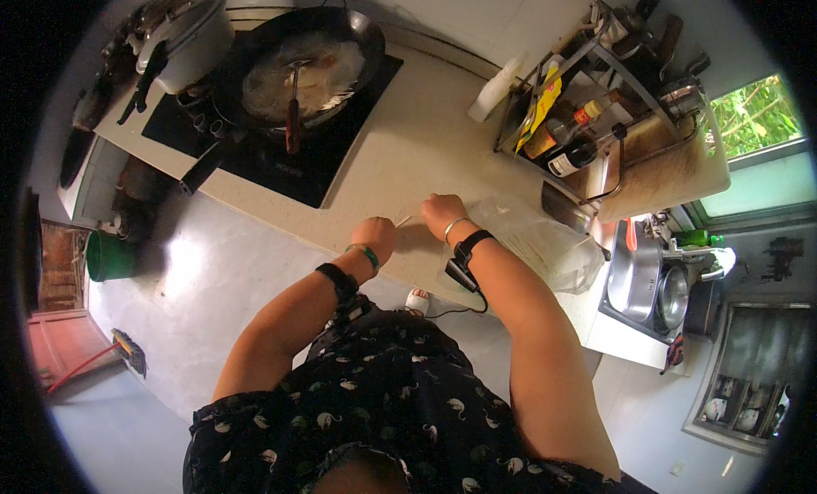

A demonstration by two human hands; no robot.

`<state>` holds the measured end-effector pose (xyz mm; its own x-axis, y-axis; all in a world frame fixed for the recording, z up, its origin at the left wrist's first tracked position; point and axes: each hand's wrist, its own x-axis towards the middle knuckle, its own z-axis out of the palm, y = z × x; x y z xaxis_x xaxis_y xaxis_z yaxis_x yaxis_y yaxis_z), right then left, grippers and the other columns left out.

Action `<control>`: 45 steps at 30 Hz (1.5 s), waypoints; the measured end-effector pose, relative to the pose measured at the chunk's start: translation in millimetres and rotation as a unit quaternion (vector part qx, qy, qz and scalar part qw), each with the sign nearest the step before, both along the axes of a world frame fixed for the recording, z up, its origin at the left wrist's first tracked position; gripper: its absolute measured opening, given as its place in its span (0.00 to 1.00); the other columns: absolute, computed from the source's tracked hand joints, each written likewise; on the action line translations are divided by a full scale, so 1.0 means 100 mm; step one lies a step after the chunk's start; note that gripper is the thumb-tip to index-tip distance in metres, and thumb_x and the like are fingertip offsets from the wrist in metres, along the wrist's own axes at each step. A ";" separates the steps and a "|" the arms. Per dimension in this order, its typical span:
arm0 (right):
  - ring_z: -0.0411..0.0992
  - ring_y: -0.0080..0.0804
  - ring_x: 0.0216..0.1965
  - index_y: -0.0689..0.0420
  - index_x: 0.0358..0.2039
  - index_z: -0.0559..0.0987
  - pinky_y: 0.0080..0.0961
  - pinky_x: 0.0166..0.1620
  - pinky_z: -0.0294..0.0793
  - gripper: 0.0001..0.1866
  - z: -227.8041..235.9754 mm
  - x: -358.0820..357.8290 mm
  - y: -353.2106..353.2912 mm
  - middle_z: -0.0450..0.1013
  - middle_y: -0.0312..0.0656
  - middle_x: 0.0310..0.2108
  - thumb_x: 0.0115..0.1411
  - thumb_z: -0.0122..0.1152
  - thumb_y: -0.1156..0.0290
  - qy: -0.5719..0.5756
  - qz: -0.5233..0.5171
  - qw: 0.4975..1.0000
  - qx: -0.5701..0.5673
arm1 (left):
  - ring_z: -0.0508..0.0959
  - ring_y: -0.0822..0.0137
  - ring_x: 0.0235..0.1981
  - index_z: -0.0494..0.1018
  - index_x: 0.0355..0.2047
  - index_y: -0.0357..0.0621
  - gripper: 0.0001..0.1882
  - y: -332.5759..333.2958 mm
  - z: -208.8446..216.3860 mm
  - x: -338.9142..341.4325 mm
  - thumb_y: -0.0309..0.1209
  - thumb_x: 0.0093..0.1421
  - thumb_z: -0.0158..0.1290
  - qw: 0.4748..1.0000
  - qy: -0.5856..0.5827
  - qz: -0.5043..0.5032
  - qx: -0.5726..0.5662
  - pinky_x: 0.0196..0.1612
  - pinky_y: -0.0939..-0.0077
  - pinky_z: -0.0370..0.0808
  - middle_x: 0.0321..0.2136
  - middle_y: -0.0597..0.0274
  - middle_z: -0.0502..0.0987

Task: The person takes bunches of long dry noodles from a plastic bag by hand and puts them into a wok of boiling water on a stove, then stirs them with a spatula.

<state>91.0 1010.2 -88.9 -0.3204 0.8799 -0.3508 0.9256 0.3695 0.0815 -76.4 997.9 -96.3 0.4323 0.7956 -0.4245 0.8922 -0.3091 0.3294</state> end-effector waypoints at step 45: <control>0.69 0.39 0.37 0.52 0.30 0.74 0.33 0.41 0.67 0.09 0.42 1.54 -1.84 0.70 0.42 0.34 0.45 0.55 0.72 0.077 -0.301 0.950 0.035 | 0.75 0.53 0.26 0.73 0.20 0.38 0.08 -0.47 1.10 1.16 0.31 0.46 0.49 0.963 -0.182 -0.199 0.008 0.31 0.65 0.72 0.21 0.49 0.74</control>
